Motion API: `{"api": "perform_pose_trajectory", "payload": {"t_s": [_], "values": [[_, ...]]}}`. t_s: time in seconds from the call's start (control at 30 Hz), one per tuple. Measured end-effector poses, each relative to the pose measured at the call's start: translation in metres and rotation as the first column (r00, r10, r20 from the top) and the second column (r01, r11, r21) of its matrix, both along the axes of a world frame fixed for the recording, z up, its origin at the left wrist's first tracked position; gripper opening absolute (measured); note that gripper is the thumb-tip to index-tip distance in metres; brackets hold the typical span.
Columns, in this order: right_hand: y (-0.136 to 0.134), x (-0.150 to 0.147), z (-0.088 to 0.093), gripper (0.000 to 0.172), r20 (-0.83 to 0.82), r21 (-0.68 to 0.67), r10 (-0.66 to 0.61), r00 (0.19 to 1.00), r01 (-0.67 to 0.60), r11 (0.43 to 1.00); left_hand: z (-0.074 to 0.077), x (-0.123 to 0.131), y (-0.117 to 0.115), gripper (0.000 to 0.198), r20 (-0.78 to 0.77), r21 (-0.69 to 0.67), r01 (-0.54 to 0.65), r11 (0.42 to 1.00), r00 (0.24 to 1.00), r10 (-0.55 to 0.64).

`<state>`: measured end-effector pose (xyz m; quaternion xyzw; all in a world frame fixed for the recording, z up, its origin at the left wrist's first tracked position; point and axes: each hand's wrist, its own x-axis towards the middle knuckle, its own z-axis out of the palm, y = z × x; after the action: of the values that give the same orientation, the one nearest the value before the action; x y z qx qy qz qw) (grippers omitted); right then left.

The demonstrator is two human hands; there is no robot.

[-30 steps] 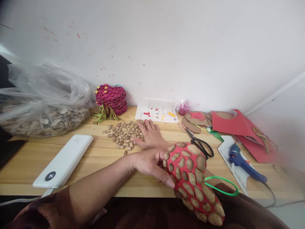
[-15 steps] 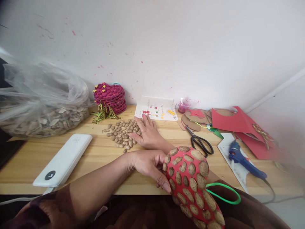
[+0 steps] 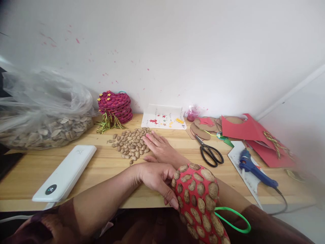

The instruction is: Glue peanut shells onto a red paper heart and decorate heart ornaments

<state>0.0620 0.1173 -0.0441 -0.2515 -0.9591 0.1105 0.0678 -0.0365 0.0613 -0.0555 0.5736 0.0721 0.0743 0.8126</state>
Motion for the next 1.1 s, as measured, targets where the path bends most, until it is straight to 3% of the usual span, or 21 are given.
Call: {"api": "perform_pose_trajectory", "payload": {"t_s": [0.23, 0.7, 0.9, 1.1], "values": [[0.013, -0.017, 0.001, 0.092, 0.073, -0.050, -0.012, 0.997, 0.016, 0.999, -0.003, -0.004, 0.003, 0.051, -0.005, -0.030, -0.013, 0.999, 1.000, 0.012], [0.009, -0.011, 0.001, 0.095, 0.116, -0.030, -0.038, 0.993, 0.042, 0.999, -0.006, -0.003, 0.005, 0.048, -0.006, -0.043, 0.019, 0.999, 1.000, -0.020], [0.009, -0.014, 0.003, 0.088, 0.127, -0.044, -0.058, 0.990, 0.064, 0.997, 0.000, -0.004, 0.005, 0.047, -0.016, -0.041, 0.009, 0.999, 1.000, -0.010], [0.027, -0.020, 0.014, 0.058, -0.045, 0.010, -0.270, 0.962, 0.270, 0.963, 0.005, -0.005, 0.002, 0.047, 0.009, -0.005, -0.018, 1.000, 1.000, 0.018]]}}
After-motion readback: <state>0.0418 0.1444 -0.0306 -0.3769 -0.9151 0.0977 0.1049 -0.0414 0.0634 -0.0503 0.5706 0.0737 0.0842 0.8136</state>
